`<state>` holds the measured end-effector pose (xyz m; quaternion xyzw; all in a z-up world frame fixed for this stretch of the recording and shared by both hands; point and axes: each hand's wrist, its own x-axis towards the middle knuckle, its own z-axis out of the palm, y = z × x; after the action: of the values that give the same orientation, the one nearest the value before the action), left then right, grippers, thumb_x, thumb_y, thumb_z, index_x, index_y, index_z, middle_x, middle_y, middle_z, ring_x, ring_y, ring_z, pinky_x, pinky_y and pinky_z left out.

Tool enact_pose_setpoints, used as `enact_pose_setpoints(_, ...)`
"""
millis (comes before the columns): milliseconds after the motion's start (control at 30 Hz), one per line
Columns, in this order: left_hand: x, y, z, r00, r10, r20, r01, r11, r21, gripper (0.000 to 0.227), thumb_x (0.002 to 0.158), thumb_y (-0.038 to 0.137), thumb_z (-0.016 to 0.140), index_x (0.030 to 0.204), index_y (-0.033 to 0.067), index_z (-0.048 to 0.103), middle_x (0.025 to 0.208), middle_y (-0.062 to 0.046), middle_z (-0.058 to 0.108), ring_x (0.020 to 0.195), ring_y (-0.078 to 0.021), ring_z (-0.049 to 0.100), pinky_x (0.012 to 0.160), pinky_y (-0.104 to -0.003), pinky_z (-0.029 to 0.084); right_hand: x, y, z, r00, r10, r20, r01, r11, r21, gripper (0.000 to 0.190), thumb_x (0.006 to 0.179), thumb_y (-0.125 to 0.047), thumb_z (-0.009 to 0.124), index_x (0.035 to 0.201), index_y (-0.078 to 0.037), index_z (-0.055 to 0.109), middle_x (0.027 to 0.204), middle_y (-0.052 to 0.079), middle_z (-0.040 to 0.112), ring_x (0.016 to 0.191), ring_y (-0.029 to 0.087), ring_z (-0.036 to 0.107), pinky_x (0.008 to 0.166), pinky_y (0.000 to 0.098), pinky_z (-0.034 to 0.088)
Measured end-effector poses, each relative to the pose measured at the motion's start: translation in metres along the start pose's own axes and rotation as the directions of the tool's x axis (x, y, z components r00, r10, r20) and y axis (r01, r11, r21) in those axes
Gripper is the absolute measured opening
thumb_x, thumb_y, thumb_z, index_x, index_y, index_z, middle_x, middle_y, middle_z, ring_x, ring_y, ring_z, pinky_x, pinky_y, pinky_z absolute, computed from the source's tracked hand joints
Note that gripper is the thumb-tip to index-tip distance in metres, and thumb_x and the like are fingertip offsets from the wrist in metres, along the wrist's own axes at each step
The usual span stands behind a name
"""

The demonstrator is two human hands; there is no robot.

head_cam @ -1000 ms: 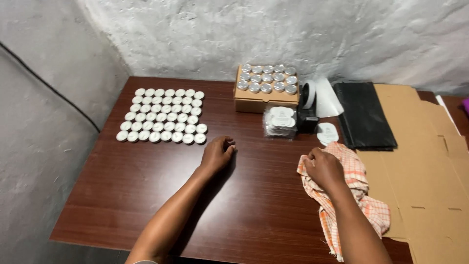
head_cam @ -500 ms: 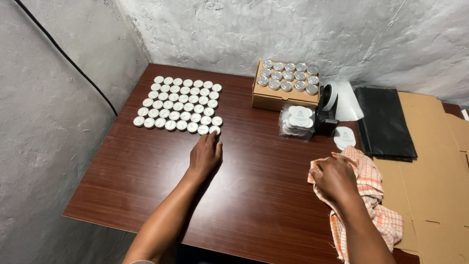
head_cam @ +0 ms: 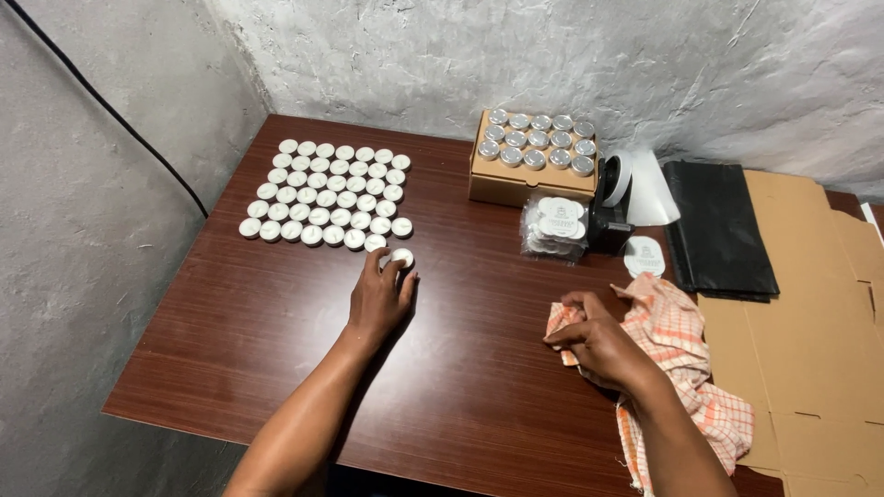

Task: Cleaning the base of tealight candles with a cloth and organizing them into a grid on a table.

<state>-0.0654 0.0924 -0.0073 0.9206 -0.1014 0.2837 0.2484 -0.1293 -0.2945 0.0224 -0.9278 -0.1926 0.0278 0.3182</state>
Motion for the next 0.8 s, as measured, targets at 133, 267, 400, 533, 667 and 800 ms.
enact_pose_setpoints(133,0.000,-0.012,0.021,0.999,0.023,-0.043,-0.021,0.998,0.052,0.028,0.092,0.032,0.075,0.102,0.0060,0.073,0.122,-0.015,0.062,0.095,-0.0346,0.073,0.076,-0.040,0.062,0.007,-0.018,-0.002,0.999,0.050,-0.007,-0.048,0.991,0.121,0.035,0.075,0.006,0.077,0.100,-0.016,0.088,0.148,0.021,0.044,0.102,0.038,0.071,0.090,0.0481,0.060)
enact_pose_setpoints(267,0.006,-0.018,0.032,0.995,-0.076,0.068,0.078,0.997,-0.017,0.038,0.090,0.034,0.075,0.115,0.0096,0.063,0.100,-0.011,0.063,0.092,-0.0348,0.070,0.080,-0.044,0.059,0.010,0.026,0.021,0.981,0.156,-0.113,-0.161,0.986,-0.037,0.072,0.065,-0.014,0.093,0.133,-0.018,0.068,0.155,0.017,0.036,0.126,0.038,0.060,0.111,0.0505,0.046)
enact_pose_setpoints(400,0.006,-0.007,0.028,0.987,-0.041,0.154,0.065,0.986,-0.151,0.048,0.087,0.024,0.077,0.128,0.0059,0.060,0.103,-0.018,0.067,0.097,-0.0398,0.069,0.084,-0.048,0.057,0.007,0.029,0.024,0.982,0.120,-0.149,-0.151,0.963,-0.221,0.042,0.068,-0.029,0.092,0.108,-0.021,0.084,0.144,0.015,0.052,0.117,0.035,0.062,0.103,0.0439,0.050)
enact_pose_setpoints(533,0.001,0.011,0.017,0.967,-0.026,0.255,0.071,0.983,-0.170,0.053,0.085,0.026,0.078,0.131,0.0049,0.062,0.108,-0.017,0.067,0.100,-0.0382,0.069,0.086,-0.046,0.057,0.007,-0.004,0.014,0.978,0.204,-0.040,-0.208,0.960,-0.186,0.028,0.080,-0.027,0.083,0.108,-0.026,0.086,0.121,0.011,0.067,0.114,0.036,0.065,0.099,0.0423,0.052)
enact_pose_setpoints(667,0.000,0.033,0.010,0.927,-0.013,0.375,0.125,0.953,-0.276,0.047,0.085,0.027,0.079,0.124,0.0037,0.069,0.108,-0.017,0.067,0.098,-0.0365,0.070,0.080,-0.042,0.060,0.013,-0.002,0.038,0.995,-0.034,-0.093,0.030,0.998,-0.050,0.027,0.078,-0.007,0.076,0.099,-0.021,0.087,0.102,0.015,0.075,0.099,0.039,0.072,0.088,0.0440,0.057)
enact_pose_setpoints(800,-0.001,0.064,-0.009,0.887,-0.010,0.462,0.300,0.773,-0.559,0.044,0.081,0.014,0.082,0.123,0.0029,0.073,0.107,-0.024,0.070,0.096,-0.0382,0.072,0.079,-0.041,0.062,0.020,-0.009,0.065,0.953,-0.193,-0.233,0.206,0.978,0.032,0.025,0.081,-0.002,0.073,0.096,-0.017,0.085,0.097,0.009,0.079,0.091,0.030,0.076,0.082,0.0371,0.061)
